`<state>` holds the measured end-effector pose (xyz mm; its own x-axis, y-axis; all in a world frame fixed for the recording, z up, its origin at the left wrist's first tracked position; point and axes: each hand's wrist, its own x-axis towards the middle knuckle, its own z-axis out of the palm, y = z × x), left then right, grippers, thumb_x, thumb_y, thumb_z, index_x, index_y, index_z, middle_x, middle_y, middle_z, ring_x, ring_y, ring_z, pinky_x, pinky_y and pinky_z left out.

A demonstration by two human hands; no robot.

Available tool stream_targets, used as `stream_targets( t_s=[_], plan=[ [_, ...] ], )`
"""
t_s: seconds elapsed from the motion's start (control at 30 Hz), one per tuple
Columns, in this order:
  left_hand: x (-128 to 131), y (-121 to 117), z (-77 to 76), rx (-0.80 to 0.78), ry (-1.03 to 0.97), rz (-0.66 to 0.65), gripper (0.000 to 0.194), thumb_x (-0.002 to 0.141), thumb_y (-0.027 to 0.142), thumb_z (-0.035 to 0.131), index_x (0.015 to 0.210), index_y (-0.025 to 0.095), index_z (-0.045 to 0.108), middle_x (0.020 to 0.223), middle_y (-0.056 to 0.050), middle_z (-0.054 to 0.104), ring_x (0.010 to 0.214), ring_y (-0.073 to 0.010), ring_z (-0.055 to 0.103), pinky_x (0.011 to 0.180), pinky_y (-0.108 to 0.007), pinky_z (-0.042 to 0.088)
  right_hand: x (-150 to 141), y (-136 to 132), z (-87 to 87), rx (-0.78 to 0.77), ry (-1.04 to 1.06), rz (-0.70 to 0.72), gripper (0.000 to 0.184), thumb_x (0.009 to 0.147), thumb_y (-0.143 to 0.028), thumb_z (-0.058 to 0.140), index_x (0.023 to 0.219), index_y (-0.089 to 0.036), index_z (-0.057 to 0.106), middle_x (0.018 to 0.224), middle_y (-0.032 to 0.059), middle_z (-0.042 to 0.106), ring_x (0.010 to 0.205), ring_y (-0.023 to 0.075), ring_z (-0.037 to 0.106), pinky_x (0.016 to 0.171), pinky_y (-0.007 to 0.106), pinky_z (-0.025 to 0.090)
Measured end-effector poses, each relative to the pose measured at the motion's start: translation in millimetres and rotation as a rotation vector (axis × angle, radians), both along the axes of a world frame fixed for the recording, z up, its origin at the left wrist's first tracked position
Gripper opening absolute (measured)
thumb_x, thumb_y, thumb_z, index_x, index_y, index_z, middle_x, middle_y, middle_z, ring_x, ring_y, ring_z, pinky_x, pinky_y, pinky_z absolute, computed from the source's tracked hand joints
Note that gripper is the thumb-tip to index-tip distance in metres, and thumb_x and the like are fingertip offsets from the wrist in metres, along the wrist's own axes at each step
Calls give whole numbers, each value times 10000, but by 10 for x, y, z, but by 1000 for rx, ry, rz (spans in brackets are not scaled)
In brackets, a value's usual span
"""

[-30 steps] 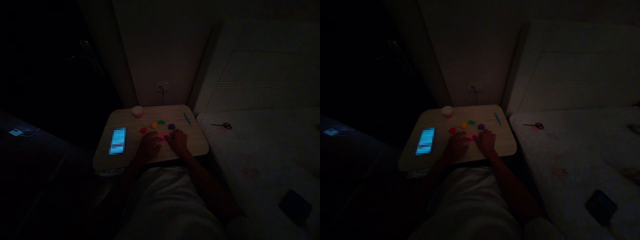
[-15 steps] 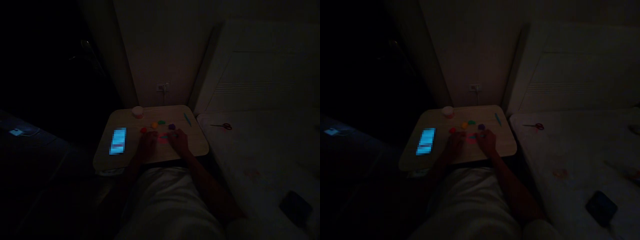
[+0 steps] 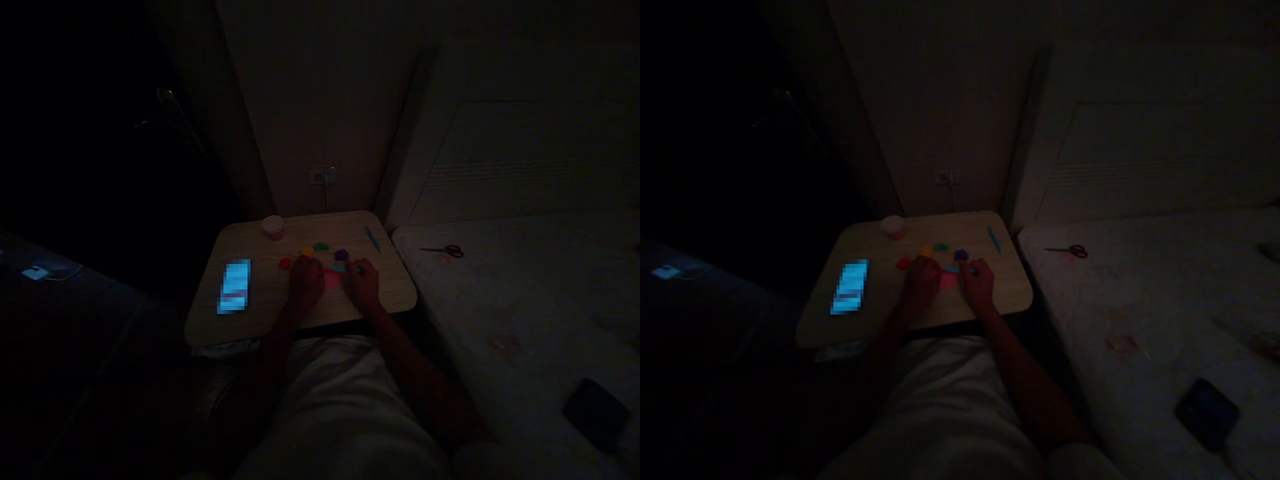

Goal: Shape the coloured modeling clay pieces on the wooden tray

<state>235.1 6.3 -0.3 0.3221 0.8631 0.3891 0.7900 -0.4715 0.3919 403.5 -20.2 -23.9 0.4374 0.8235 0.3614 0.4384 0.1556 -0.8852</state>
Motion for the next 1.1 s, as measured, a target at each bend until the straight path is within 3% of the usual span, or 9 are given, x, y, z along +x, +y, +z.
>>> stream_targets(
  t_s=[0.1, 0.23, 0.5, 0.7, 0.83, 1.1],
  plan=[
    [-3, 41, 17, -42, -55, -27, 96, 871, 147, 534, 872, 207, 608, 950, -96, 640, 971, -268, 587, 926, -444, 494, 3, 3, -7, 21, 12, 6, 393, 894, -464, 568, 593, -224, 490, 692, -20, 496, 680, 157, 487, 689, 291, 397],
    [-29, 119, -27, -117, -164, -37, 200, 838, 104, 530, 986, 221, 597, 921, -52, 653, 902, -221, 610, 859, -371, 520, 2, 0, -10, 36, 30, 8, 390, 896, -472, 561, 604, -226, 483, 697, -19, 500, 683, 158, 488, 695, 292, 398],
    [-49, 220, -101, -40, -112, -89, 131, 857, 127, 527, 823, 191, 637, 914, -86, 644, 953, -238, 613, 926, -400, 513, -2, -4, -9, 23, 15, -1, 391, 900, -463, 540, 596, -226, 474, 690, -21, 487, 686, 156, 493, 700, 290, 403],
    [-40, 244, -80, -250, -422, -37, 40, 820, 154, 605, 825, 194, 608, 781, -28, 664, 753, -191, 641, 748, -330, 531, -6, -2, -3, 8, 32, -16, 385, 896, -466, 527, 599, -233, 456, 687, -18, 483, 685, 161, 481, 681, 292, 398],
    [-67, 256, -91, -369, -651, 60, 76, 761, 169, 659, 796, 187, 594, 763, -18, 665, 729, -181, 656, 694, -302, 529, -2, 1, 5, 23, 39, -8, 394, 897, -454, 530, 584, -233, 436, 679, -23, 462, 674, 155, 468, 684, 292, 397],
    [-133, 213, -132, -458, -817, 61, 129, 755, 223, 657, 848, 187, 575, 850, -25, 653, 704, -164, 638, 633, -295, 542, 10, -3, -17, 28, 89, 3, 375, 898, -456, 535, 610, -228, 457, 691, -26, 470, 692, 155, 478, 690, 289, 399]
  ],
)
